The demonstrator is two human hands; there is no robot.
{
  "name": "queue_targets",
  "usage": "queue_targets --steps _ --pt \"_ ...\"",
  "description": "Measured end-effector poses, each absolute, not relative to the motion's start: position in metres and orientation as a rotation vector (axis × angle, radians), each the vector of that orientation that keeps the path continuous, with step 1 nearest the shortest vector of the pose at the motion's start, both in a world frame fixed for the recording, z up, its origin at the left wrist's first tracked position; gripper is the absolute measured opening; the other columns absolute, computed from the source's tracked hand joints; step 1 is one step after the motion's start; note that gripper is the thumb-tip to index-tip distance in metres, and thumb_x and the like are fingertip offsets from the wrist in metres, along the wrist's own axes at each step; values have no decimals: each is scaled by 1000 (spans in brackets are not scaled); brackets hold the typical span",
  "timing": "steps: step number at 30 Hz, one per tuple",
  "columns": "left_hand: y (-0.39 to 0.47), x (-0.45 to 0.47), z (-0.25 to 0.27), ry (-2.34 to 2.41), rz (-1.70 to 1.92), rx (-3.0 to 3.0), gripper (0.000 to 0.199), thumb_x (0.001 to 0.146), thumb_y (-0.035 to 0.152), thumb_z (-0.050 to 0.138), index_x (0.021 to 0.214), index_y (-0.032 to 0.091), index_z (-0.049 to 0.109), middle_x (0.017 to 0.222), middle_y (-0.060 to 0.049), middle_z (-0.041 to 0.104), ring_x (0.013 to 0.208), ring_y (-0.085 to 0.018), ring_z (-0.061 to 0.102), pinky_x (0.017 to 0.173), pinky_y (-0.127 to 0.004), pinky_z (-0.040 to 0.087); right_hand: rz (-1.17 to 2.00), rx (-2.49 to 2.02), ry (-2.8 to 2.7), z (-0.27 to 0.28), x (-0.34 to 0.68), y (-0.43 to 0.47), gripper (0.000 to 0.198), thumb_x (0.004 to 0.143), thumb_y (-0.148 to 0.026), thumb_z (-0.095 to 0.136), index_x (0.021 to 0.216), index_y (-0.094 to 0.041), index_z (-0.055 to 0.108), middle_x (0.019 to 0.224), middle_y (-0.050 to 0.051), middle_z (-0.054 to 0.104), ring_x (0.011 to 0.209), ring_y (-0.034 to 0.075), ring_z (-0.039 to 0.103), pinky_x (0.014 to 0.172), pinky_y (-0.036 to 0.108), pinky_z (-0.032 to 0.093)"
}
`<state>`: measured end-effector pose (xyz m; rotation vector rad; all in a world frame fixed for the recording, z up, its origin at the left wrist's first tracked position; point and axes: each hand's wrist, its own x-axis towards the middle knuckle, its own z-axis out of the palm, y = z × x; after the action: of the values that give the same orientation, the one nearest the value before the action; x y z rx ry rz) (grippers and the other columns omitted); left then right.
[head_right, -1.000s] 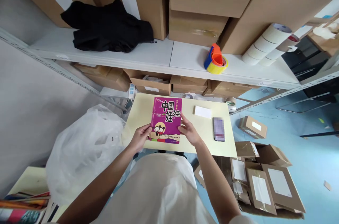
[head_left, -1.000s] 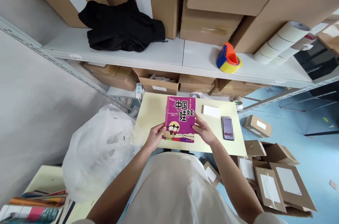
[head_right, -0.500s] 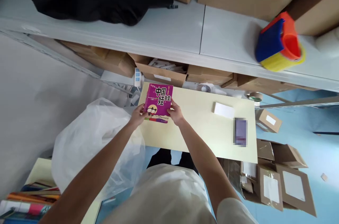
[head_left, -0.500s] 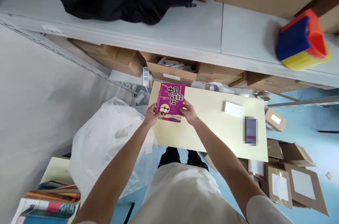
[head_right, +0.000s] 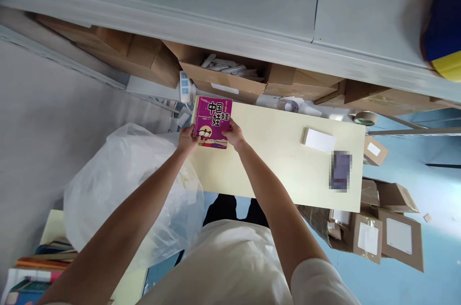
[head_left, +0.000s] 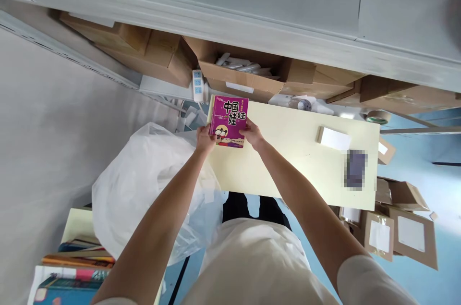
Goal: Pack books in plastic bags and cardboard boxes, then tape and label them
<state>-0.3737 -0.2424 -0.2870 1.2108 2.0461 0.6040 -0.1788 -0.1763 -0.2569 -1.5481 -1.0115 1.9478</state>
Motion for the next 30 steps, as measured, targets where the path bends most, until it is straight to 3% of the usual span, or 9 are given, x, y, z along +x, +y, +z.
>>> queue_targets --steps 4,6,9,12,17,19,21,26,30 --pt "-247 -366 -281 2132 519 1283 53 74 11 57 126 7 49 112 -16 50 112 -30 47 98 -42 38 1819 -1748 -1062 -239 -169 -180 72 65 -23 72 133 -27 49 136 7 50 123 28 48 92 41 51" --pt "-250 -358 -271 2201 513 1386 52 79 15 56 128 6 46 117 -18 49 115 -33 46 97 -45 38 1800 -1749 -1056 -224 -157 -191 68 66 -26 73 130 -27 51 136 9 50 115 25 55 87 37 52" --pt "-250 -335 -244 2096 584 1686 49 82 26 57 127 9 47 119 -19 51 116 -32 47 98 -45 38 1769 -1629 -1067 -191 -119 -217 50 70 -35 70 118 -25 59 118 7 62 82 15 65 70 29 53" --pt "-243 -298 -207 1724 650 2034 35 87 31 51 118 15 56 115 -14 57 111 -28 52 96 -43 41 1659 -1578 -1122 -147 -56 -241 36 78 -51 60 89 -17 67 76 3 67 49 8 54 45 23 42" --pt "-214 -207 -121 1221 820 2371 43 82 54 54 104 19 62 103 -10 65 97 -27 59 89 -45 44 856 -1603 -1235 -45 68 -227 41 79 -55 60 70 -15 64 57 -1 57 38 6 40 35 20 29" --pt "-196 -164 -80 1128 919 2363 48 80 58 54 108 19 60 108 -11 63 102 -27 58 92 -44 43 503 -1556 -1155 -6 110 -194 54 88 -61 39 77 -14 65 56 -1 54 35 5 35 33 20 24" --pt "-175 -121 -40 1170 1011 2226 49 86 52 49 120 17 53 120 -13 58 113 -25 54 96 -40 42 380 -1546 -1142 25 139 -153 54 89 -61 36 93 -14 64 71 3 60 38 4 37 34 19 26" --pt "-111 -36 31 1473 982 1813 63 86 50 51 133 10 41 134 -21 48 129 -30 42 106 -42 33 653 -1804 -1184 52 155 -72 67 84 -69 38 125 -16 50 103 12 62 47 8 51 39 22 38" --pt "-64 6 46 1584 1035 1433 54 88 47 49 126 9 49 129 -23 55 121 -30 53 98 -39 41 725 -1873 -1308 40 148 -44 68 82 -69 41 116 -12 55 97 14 64 62 15 59 54 28 48"
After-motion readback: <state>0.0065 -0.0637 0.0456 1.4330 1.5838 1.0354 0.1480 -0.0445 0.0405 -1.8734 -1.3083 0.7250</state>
